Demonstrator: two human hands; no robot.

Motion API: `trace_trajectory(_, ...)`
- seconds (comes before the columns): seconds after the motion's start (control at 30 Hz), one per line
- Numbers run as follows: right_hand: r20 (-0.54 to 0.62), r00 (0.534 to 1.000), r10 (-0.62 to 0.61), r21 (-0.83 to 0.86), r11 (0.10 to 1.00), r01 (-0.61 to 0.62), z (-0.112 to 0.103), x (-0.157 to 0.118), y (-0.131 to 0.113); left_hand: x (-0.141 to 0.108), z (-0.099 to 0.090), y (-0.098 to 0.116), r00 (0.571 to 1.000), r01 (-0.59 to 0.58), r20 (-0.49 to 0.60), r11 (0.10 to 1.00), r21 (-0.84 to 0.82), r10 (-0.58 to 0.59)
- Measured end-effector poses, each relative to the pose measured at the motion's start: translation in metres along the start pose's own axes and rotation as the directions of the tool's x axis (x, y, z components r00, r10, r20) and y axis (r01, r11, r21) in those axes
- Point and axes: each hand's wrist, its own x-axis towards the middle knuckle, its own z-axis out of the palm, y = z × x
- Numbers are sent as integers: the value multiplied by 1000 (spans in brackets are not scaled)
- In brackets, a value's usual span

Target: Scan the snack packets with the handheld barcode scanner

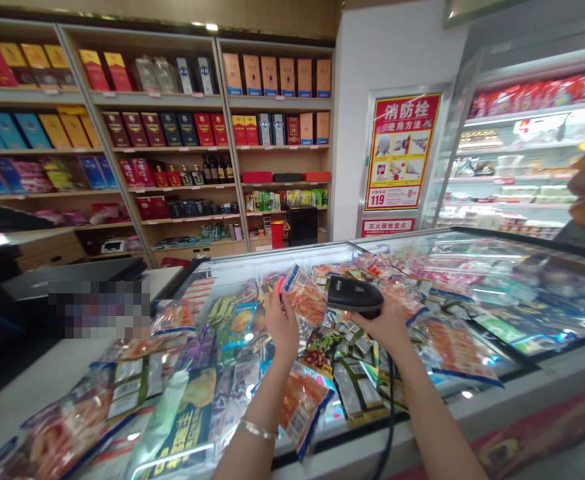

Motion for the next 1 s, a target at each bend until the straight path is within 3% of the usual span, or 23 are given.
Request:
trace_trajectory(0.43, -97, 995, 4, -110, 994, -15, 0, 2, 5, 6, -8, 2, 1000, -8, -22, 1000, -6, 7)
trace_trajectory(0.7, -49, 999, -8, -125, 992, 1, 1, 2, 0, 12, -12, -6, 997, -3, -76, 1000, 31, 5)
trace_trajectory(1.0, -26, 999, -20, -80, 997, 18, 4, 3, -2, 11, -11, -6, 998, -14, -66, 998, 57, 18)
